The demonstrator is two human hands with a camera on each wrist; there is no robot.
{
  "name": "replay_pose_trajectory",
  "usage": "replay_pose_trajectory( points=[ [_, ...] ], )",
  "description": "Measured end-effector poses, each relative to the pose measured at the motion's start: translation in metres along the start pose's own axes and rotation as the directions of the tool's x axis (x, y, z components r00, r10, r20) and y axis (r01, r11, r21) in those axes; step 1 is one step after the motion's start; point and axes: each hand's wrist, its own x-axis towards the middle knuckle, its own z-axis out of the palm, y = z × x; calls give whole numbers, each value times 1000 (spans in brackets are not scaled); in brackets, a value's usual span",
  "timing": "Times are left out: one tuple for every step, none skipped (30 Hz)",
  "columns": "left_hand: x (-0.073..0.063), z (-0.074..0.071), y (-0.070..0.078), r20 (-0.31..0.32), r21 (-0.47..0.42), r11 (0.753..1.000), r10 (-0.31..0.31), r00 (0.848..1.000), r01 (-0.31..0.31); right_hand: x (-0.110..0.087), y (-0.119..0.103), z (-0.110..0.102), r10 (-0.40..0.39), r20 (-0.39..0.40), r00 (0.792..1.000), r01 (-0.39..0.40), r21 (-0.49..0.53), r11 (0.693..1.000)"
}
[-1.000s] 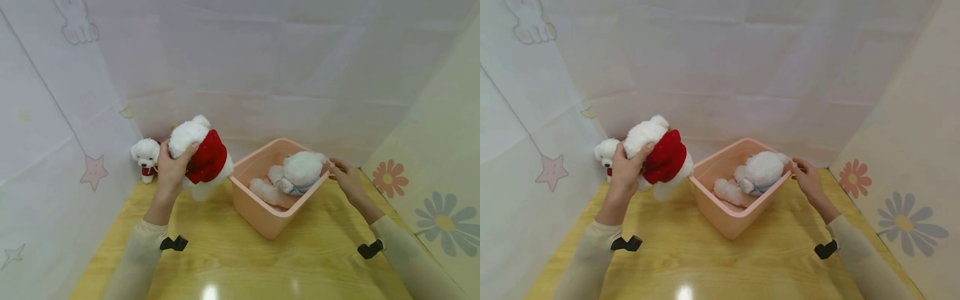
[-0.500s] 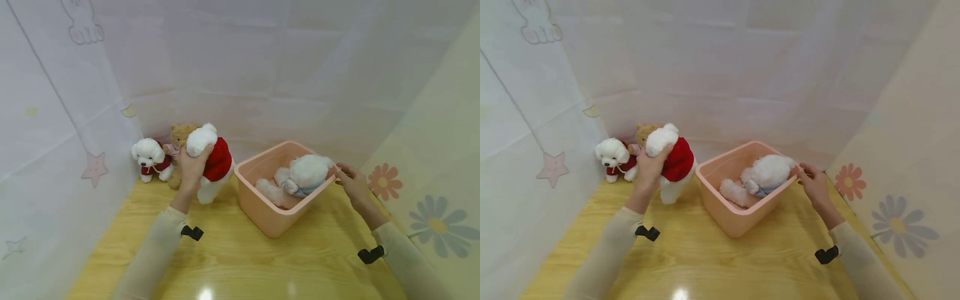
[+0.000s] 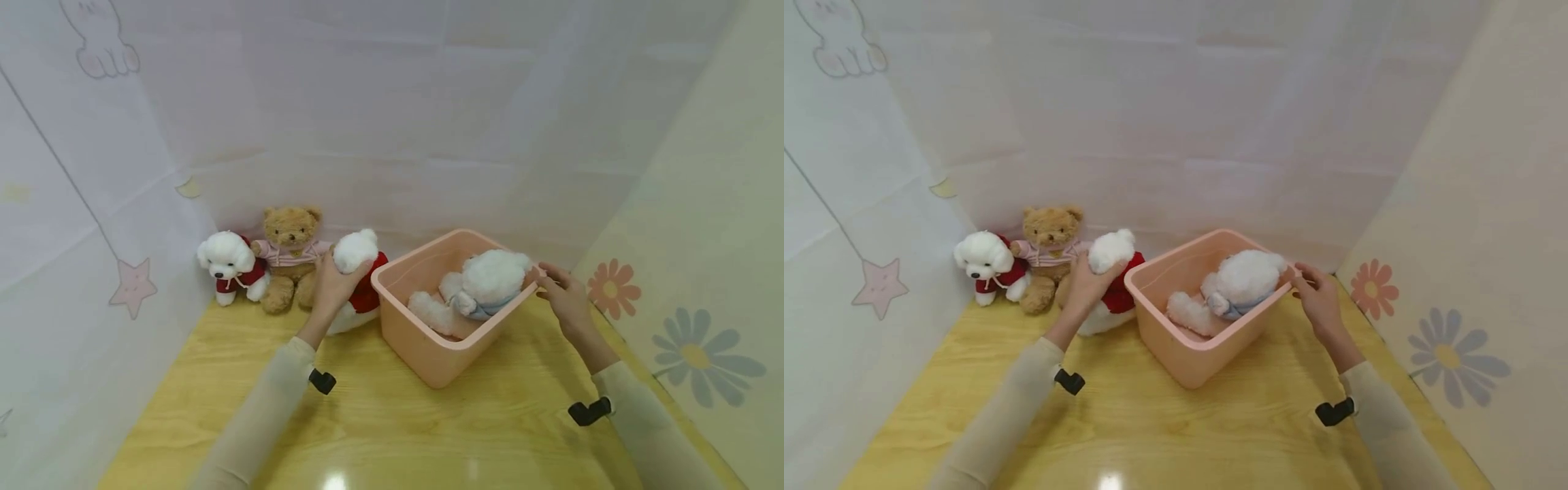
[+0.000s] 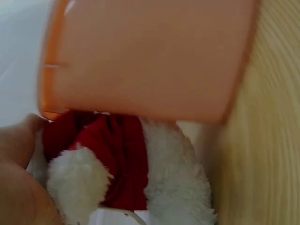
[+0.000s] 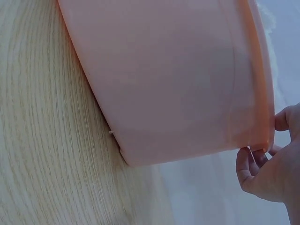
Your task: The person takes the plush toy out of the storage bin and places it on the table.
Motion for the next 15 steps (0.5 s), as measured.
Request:
replay_pose_trajectory(
  points=[
    [2, 0, -2, 41, 24, 999, 41, 998, -42, 0, -1, 0, 3, -5, 1000, -3, 5, 1000],
    [5, 0, -3, 83, 40, 996, 78, 994, -82, 1, -2, 0, 4, -11, 1000, -4, 9, 1000],
    [7, -1, -5, 124, 48, 992, 107, 987, -113, 1, -4, 0, 5, -16, 1000, -5, 8, 1000],
    [10, -3, -7, 163, 53, 989, 129, 978, -139, 1, -5, 1, 5, -17, 1000, -4, 12, 1000],
    [12, -5, -9, 204, 41, 986, 148, 968, -159, 1, -6, 1, 2, -18, 1000, -2, 14, 1000],
    [15, -8, -12, 243, 36, 984, 158, 957, -172, 0, -8, 1, 0, -18, 1000, 1, 14, 1000],
    [17, -11, -14, 292, 20, 983, 169, 941, -183, -1, -9, 2, -4, -14, 1000, 4, 23, 1000],
    [18, -15, -16, 347, 3, 981, 179, 921, -192, -1, -11, 2, -8, -8, 1000, 8, 27, 1000],
    [19, -20, -18, 404, -18, 980, 187, 895, -197, -2, -11, 2, -11, -1, 1000, 11, 34, 999],
    [20, -24, -21, 465, -36, 978, 197, 863, -203, -2, -12, 2, -12, 5, 1000, 12, 39, 999],
    [20, -29, -23, 521, -48, 976, 204, 829, -211, -3, -12, 2, -9, 8, 1000, 8, 49, 999],
    [19, -34, -25, 570, -55, 975, 209, 795, -217, -3, -11, 2, -5, 10, 1000, 5, 51, 999],
    [19, -37, -27, 613, -66, 973, 216, 760, -223, -3, -9, 2, 2, 7, 1000, -3, 53, 999],
    [18, -41, -29, 642, -63, 971, 216, 736, -230, -3, -7, 1, 6, 3, 1000, -6, 45, 999],
    [18, -43, -32, 660, -60, 969, 219, 719, -240, -2, -5, 0, 14, -2, 1000, -14, 52, 999]
  ],
)
